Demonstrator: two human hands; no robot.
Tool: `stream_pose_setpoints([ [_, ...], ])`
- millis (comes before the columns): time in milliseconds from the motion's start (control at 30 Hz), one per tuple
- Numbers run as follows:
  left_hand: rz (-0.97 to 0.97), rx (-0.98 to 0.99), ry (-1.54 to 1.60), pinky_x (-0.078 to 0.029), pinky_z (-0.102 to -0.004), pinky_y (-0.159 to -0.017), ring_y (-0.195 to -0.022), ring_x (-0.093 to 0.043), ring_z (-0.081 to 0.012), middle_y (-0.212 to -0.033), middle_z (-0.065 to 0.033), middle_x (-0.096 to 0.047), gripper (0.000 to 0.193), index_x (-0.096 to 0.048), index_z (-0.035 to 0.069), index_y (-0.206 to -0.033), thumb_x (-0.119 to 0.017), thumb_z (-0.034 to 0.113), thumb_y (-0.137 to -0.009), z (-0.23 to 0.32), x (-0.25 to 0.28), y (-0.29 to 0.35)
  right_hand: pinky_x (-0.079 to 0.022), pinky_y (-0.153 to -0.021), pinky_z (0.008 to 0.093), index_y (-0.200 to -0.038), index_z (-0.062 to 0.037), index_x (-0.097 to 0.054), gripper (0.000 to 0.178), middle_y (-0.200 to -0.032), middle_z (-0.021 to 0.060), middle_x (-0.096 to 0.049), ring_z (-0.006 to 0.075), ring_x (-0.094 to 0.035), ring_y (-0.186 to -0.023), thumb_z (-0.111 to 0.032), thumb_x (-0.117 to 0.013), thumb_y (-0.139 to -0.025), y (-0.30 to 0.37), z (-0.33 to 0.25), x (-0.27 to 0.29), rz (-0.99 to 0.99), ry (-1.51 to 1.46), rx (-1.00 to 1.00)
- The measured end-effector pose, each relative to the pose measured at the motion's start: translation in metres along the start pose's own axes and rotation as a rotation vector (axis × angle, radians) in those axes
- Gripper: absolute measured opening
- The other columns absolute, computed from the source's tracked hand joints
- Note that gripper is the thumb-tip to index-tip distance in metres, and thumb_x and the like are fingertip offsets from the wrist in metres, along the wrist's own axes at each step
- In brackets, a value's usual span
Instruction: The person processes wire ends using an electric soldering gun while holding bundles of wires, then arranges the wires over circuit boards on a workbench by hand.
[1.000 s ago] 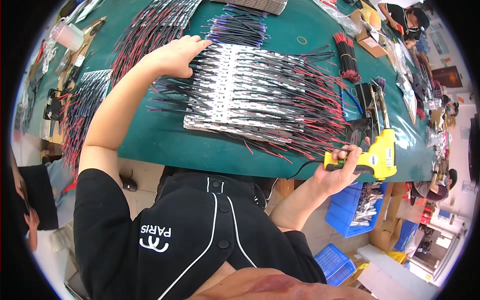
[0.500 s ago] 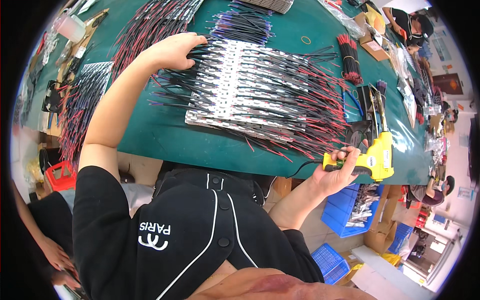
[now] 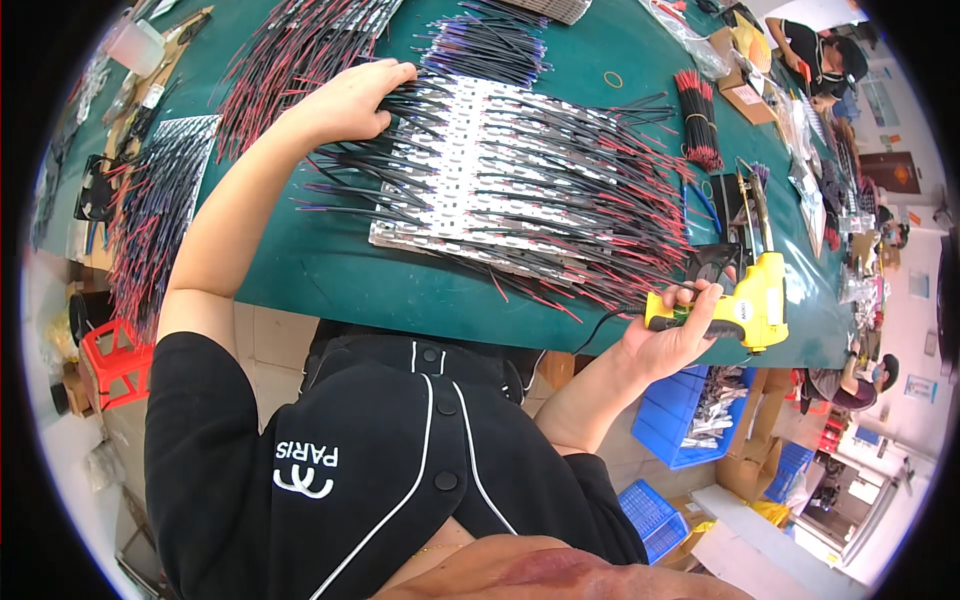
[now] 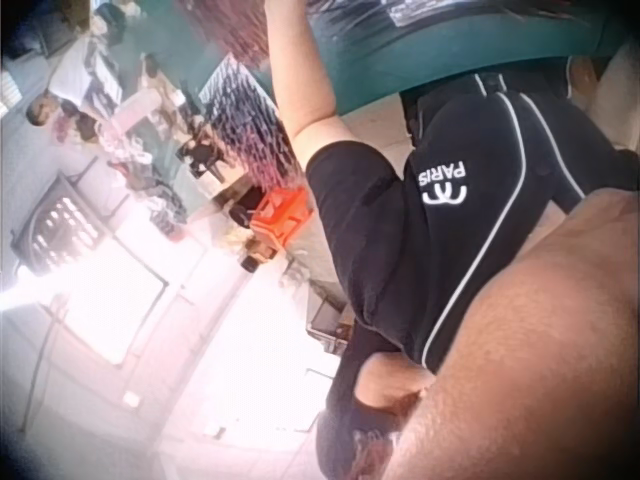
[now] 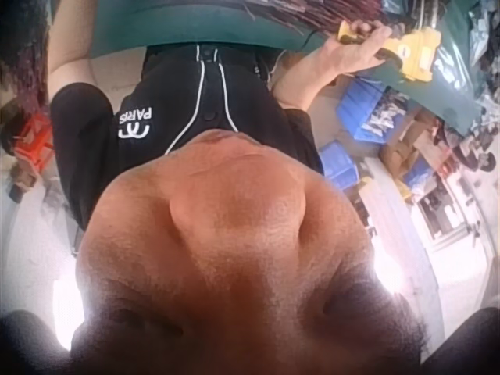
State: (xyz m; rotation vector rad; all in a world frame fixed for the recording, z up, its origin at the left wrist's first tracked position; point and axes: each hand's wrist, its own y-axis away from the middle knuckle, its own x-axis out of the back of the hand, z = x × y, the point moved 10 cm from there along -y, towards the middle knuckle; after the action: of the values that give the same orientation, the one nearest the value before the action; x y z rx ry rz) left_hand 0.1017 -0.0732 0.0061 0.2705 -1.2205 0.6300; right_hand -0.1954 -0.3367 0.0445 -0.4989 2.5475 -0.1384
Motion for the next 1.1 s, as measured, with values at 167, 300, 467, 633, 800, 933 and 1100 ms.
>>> stream_pose_setpoints([
  [167, 0.034, -0.129, 0.127, -0.041, -0.0377, -0.092, -0.104, -0.053, -0.0332, -0.109, -0.0166, -0.057, 0.046, -0.051, 0.0, -0.115, -0.062, -0.001, -0.071, -0.004, 0.01, -0.001, -0.038, -0.049, 0.0191, -0.121, -0.0035, -0.044, 0.036, -0.08, 0.0037, -0.052, 0.0062, -0.048, -0.06, -0.011, -0.057, -0.088, -0.008, 0.0, -0.011, 0.01, 0.004, 0.002],
  [300, -0.01, -0.156, 0.135, -0.038, -0.0372, -0.095, -0.108, -0.05, -0.0309, -0.111, -0.014, -0.056, 0.046, -0.052, 0.004, -0.117, -0.063, 0.0, -0.072, -0.005, 0.029, -0.003, -0.04, -0.051, 0.0199, -0.117, -0.0034, -0.046, 0.034, -0.082, 0.0039, -0.053, 0.0067, -0.049, -0.062, -0.012, -0.058, -0.087, -0.028, 0.006, -0.02, -0.01, -0.056, -0.017],
  [467, 0.327, -0.167, 0.163, -0.039, -0.0334, -0.091, -0.101, -0.053, -0.0266, -0.102, -0.012, -0.057, 0.037, -0.057, 0.003, -0.112, -0.061, 0.002, -0.076, 0.061, 0.093, 0.018, -0.046, -0.056, 0.0202, -0.106, -0.0017, -0.054, 0.024, -0.085, 0.0029, -0.056, 0.0077, -0.053, -0.068, -0.014, -0.06, -0.087, -0.03, 0.019, -0.037, 0.01, -0.101, -0.065],
  [633, 0.112, 0.084, 1.534, -0.048, -0.0249, -0.073, -0.081, -0.06, -0.0116, -0.088, -0.0076, -0.065, 0.026, -0.063, -0.001, -0.106, -0.051, 0.016, -0.092, 0.132, 0.004, 0.021, -0.049, -0.061, 0.0199, -0.105, -0.0021, -0.054, 0.022, -0.086, 0.0028, -0.058, 0.0079, -0.056, -0.072, -0.013, -0.059, -0.087, -0.015, 0.032, -0.049, 0.065, -0.173, -0.131],
  [800, 0.07, 0.285, 1.978, -0.049, -0.0247, -0.078, -0.085, -0.061, -0.0129, -0.096, -0.0083, -0.064, 0.033, -0.056, -0.002, -0.116, -0.051, 0.022, -0.093, 0.152, -0.045, 0.005, -0.047, -0.064, 0.022, -0.118, -0.0037, -0.044, 0.035, -0.087, 0.0053, -0.055, 0.0102, -0.054, -0.073, -0.015, -0.058, -0.088, 0.014, 0.045, -0.065, -0.03, -0.194, -0.214],
  [933, 0.242, 0.289, 2.015, -0.047, -0.028, -0.083, -0.089, -0.059, -0.0145, -0.098, -0.0085, -0.063, 0.032, -0.056, 0.0, -0.113, -0.051, 0.024, -0.093, 0.142, -0.041, 0.0, -0.048, -0.059, 0.025, -0.122, -0.0028, -0.04, 0.039, -0.089, 0.0082, -0.057, 0.0132, -0.058, -0.071, -0.016, -0.055, -0.09, 0.03, 0.053, -0.061, -0.04, -0.096, -0.244],
  [1100, 0.473, -0.139, 1.887, -0.047, -0.025, -0.074, -0.081, -0.058, -0.0132, -0.092, -0.0065, -0.062, 0.021, -0.06, 0.004, -0.097, -0.047, 0.02, -0.095, 0.101, 0.032, -0.004, -0.045, -0.048, 0.0226, -0.125, -0.0011, -0.037, 0.04, -0.087, 0.0096, -0.057, 0.0124, -0.057, -0.062, -0.015, -0.053, -0.091, 0.03, 0.054, -0.054, -0.107, -0.117, -0.273],
])
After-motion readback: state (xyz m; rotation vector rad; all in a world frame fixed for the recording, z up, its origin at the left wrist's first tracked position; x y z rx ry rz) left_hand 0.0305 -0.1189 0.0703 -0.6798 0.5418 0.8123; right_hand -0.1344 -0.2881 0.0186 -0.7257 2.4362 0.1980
